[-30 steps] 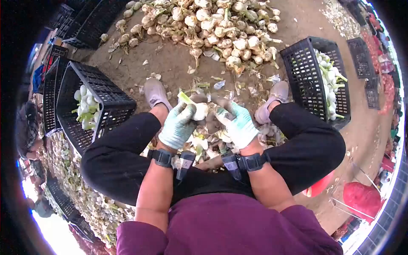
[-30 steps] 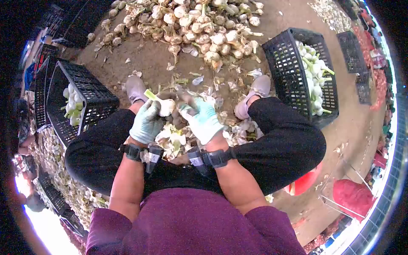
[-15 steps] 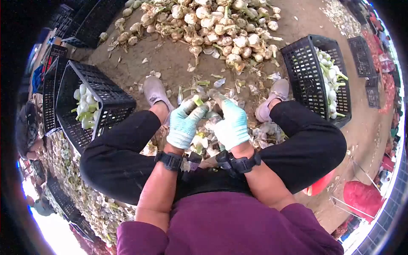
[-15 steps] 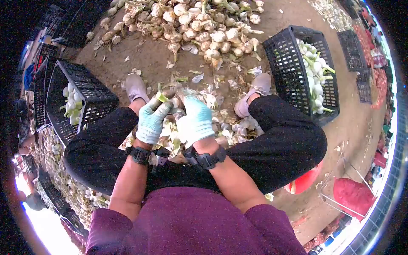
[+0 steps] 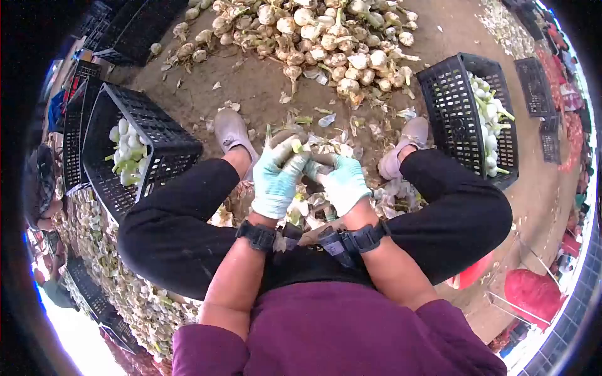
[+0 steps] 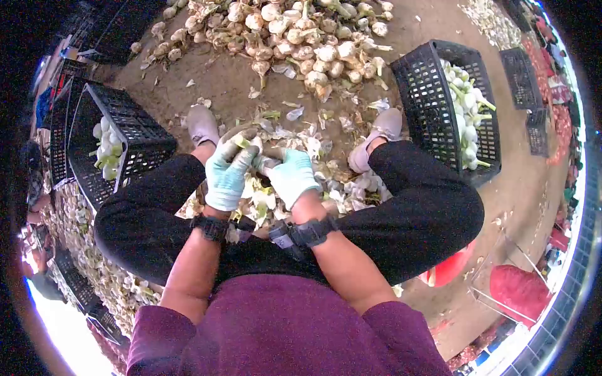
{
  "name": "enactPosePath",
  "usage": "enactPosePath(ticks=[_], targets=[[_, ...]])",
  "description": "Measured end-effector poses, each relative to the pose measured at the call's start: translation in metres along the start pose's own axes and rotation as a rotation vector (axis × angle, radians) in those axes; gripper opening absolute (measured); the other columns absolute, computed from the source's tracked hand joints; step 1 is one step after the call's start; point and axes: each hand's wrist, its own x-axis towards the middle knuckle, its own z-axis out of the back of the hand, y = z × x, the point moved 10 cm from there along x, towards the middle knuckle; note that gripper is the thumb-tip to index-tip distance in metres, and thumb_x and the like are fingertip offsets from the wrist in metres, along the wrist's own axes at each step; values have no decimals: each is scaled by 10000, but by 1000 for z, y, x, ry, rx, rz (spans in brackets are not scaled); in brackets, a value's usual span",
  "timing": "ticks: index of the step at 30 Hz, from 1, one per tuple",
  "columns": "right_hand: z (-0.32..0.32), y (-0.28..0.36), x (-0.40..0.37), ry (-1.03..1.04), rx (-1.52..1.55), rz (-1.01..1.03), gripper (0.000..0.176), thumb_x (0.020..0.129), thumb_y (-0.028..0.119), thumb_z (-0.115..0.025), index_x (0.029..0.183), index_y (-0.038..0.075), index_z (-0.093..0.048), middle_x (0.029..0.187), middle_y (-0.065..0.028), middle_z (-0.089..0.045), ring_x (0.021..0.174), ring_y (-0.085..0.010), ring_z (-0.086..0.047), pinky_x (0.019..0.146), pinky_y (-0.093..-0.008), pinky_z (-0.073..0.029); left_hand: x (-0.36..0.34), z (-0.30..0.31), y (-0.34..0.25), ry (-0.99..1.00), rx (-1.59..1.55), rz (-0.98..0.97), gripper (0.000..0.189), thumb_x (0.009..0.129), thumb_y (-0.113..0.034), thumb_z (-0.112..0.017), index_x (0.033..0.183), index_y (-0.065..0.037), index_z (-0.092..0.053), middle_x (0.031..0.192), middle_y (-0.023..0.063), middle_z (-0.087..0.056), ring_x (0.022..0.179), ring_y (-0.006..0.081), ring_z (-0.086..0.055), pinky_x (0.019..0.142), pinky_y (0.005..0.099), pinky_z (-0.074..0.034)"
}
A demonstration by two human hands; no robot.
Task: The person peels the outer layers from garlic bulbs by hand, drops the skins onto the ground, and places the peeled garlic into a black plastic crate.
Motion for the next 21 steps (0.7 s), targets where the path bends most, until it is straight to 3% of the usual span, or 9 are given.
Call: enactPosePath(ticks=[2, 5, 9, 11, 15, 17, 18, 19, 21], targets=[[1, -15, 3, -33, 189, -84, 177, 706, 109, -612, 840, -6, -610, 714, -87, -614, 625, -117, -544, 590, -245, -444, 0, -3, -7, 43, 164, -109, 229, 742, -26, -592, 968, 1, -572, 1045, 58, -510, 914, 132, -502, 761, 234, -420], [7, -7, 2, -73, 98, 1, 153, 697, 84, -608, 818, -10, -608, 695, -85, -608, 609, -119, -539, 568, -247, -439, -2, -11, -22, 97, 330, -201, 226, 752, -27, -574, 977, 2, -574, 1080, 72, -493, 939, 128, -485, 777, 231, -411], [36, -41, 27, -221, -133, 14, 144, 681, 51, -580, 811, -8, -600, 682, -69, -604, 597, -123, -533, 555, -245, -434, -6, -11, 22, 117, -315, 343, 271, 803, -111, -544, 1038, 23, -522, 950, 85, -564, 873, 149, -535, 770, 255, -434], [62, -50, 29, -345, -21, -42, 158, 724, 46, -545, 865, -5, -595, 716, -63, -606, 619, -107, -522, 575, -234, -429, -8, -13, 29, 101, -611, 458, 301, 819, -135, -520, 1068, 30, -483, 962, 117, -559, 892, 183, -543, 782, 295, -445], [62, -20, 17, -339, 205, 80, 192, 754, 29, -505, 926, -7, -582, 766, -52, -605, 656, -95, -515, 605, -226, -427, -4, -26, 27, 297, -1003, 500, 322, 841, -237, -475, 1032, 22, -484, 943, 135, -562, 876, 237, -547, 793, 356, -434], [45, 2, 5, -249, 290, 90, 242, 743, 75, -576, 960, -31, -558, 876, -89, -598, 753, -110, -544, 660, -230, -439, -4, -26, 26, 318, -1101, 493, 396, 850, -303, -452, 1052, 36, -480, 964, 121, -553, 886, 226, -529, 810, 339, -423], [38, 19, 3, -177, 92, 261, 256, 754, 111, -575, 961, -37, -552, 871, -90, -600, 747, -130, -549, 661, -236, -442, -5, -24, 30, 262, -1130, 513, 405, 847, -315, -455, 1055, 32, -480, 993, 121, -542, 890, 220, -526, 798, 337, -427], [22, 30, -1, -34, 98, 241, 245, 741, 152, -593, 900, -33, -573, 866, -114, -599, 736, -157, -558, 650, -254, -442, -5, -23, 31, 207, -1158, 532, 415, 843, -327, -459, 1058, 27, -481, 1022, 122, -531, 894, 214, -523, 785, 335, -431], [9, 43, -7, -37, -230, 296, 192, 702, 84, -595, 859, -27, -588, 742, -132, -606, 668, -162, -566, 606, -281, -446, -6, -25, 44, 217, -1147, 540, 399, 837, -344, -467, 1018, 9, -505, 1059, 118, -514, 898, 200, -521, 762, 319, -442]])
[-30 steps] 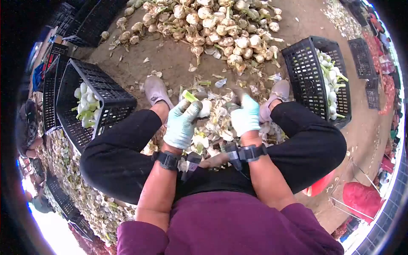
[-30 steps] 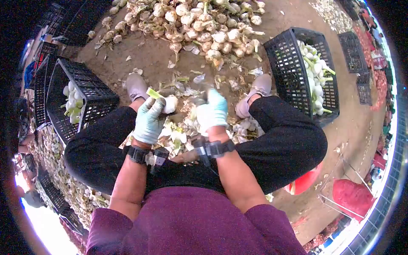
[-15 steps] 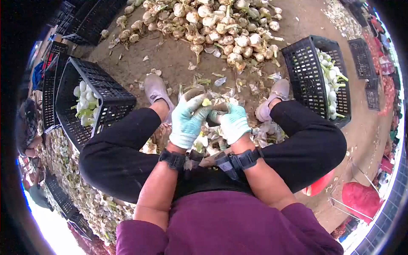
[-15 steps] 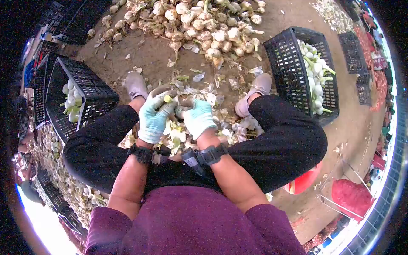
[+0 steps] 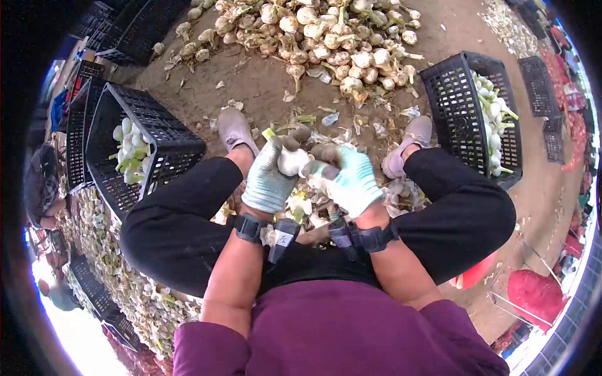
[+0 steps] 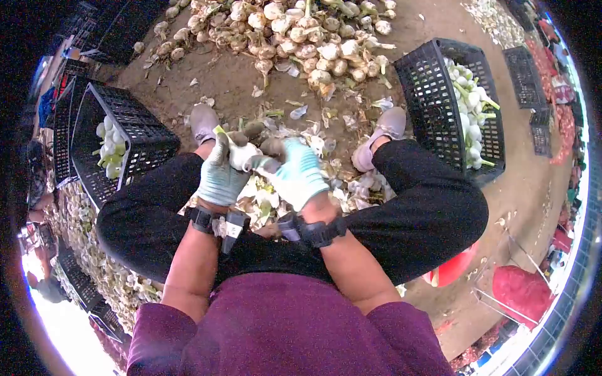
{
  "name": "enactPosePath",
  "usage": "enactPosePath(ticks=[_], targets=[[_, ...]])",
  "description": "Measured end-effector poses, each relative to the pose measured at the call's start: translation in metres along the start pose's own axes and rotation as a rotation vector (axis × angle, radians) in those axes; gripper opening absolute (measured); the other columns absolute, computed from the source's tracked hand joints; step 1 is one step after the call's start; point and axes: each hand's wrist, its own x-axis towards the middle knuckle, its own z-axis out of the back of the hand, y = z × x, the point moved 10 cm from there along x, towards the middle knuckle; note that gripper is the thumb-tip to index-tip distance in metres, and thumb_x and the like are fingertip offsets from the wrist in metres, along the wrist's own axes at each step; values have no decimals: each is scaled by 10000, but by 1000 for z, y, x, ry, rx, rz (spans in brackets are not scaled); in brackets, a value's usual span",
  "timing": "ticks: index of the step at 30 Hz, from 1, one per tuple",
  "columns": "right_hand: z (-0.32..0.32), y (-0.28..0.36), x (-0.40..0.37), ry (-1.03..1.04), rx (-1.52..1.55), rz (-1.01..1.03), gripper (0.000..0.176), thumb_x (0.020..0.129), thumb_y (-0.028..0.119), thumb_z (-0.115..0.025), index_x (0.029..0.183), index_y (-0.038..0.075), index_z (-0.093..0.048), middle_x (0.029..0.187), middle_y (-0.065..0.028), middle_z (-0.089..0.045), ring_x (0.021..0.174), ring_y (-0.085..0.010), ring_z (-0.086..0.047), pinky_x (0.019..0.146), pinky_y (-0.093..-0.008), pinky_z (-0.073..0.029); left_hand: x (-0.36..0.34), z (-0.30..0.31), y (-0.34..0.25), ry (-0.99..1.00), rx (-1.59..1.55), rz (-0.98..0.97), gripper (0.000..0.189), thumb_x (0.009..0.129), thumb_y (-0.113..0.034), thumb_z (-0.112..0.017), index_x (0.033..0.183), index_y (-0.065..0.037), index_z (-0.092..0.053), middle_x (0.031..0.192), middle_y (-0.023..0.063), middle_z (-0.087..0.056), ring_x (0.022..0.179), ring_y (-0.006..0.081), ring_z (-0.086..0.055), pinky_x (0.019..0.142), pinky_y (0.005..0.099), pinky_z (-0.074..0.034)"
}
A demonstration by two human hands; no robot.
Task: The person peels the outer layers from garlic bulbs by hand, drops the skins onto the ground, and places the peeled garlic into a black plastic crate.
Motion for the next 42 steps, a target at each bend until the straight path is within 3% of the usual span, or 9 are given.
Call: enactPosePath(ticks=[8, 12, 19, 23, 25, 32, 36, 40, 42], targets=[[-12, -93, 3, 80, -302, -388, 193, 692, 138, -615, 815, -12, -609, 729, -136, -617, 652, -210, -587, 616, -289, -457, -5, 9, -17, -202, -99, -43, 384, 808, -401, -485, 639, -56, -515, 1050, 187, -532, 938, 287, -500, 901, 442, -337], [10, -36, 10, -101, -104, 53, 326, 726, 135, -600, 1019, 2, -549, 950, -128, -592, 861, -186, -561, 739, -282, -429, -3, -20, -20, -52, -173, -30, 385, 813, -389, -476, 638, -48, -508, 1041, 199, -533, 915, 329, -503, 864, 449, -366], [-30, -30, 0, 243, 752, -398, 300, 745, 199, -623, 985, 23, -580, 748, 1, -582, 565, -34, -488, 488, -168, -392, 11, -42, 18, 88, 23, 228, 435, 840, -407, -401, 789, 10, -513, 997, 224, -529, 815, 341, -568, 648, 428, -489], [-24, -35, 2, 261, 671, -345, 292, 749, 141, -607, 1013, 21, -572, 775, -2, -596, 576, -47, -505, 489, -185, -411, 18, -38, 17, 102, -148, 157, 451, 845, -397, -396, 798, 36, -512, 991, 242, -523, 830, 350, -565, 652, 462, -486], [-21, -28, 1, 243, 817, -314, 294, 754, 114, -591, 1034, 27, -562, 833, -8, -601, 622, -41, -510, 510, -177, -418, 19, -34, 26, 130, -20, 238, 627, 830, -443, -393, 1147, 95, -332, 990, 300, -499, 854, 365, -551, 741, 404, -468], [-25, -41, -7, 213, 917, -459, 314, 751, 82, -570, 1054, 5, -544, 845, -31, -603, 638, -65, -521, 521, -195, -427, 20, -33, 22, 105, 56, 188, 644, 828, -447, -400, 1148, 108, -329, 976, 318, -498, 799, 363, -565, 669, 366, -494], [-9, -74, 2, 47, 509, -396, 339, 724, 14, -514, 1062, 7, -535, 811, -67, -607, 598, -81, -517, 516, -216, -425, 22, -52, 10, 211, -298, 144, 662, 800, -464, -452, 1129, 108, -386, 1030, 252, -512, 903, 330, -525, 763, 393, -456], [9, -78, 12, -65, 199, -362, 397, 731, 32, -583, 1120, 64, -510, 945, -80, -577, 746, -99, -519, 630, -225, -441, 29, -2, -17, -134, -144, -133, 502, 760, -457, -519, 968, 0, -528, 1022, 187, -541, 984, 354, -469, 793, 452, -432], [22, -11, 20, -208, -94, 217, 490, 709, 69, -629, 1170, 74, -462, 990, -113, -561, 834, -138, -525, 688, -248, -440, 37, 6, 5, -192, -1, 115, 590, 760, -488, -499, 1085, 3, -462, 1041, 161, -529, 970, 348, -480, 807, 462, -421]])
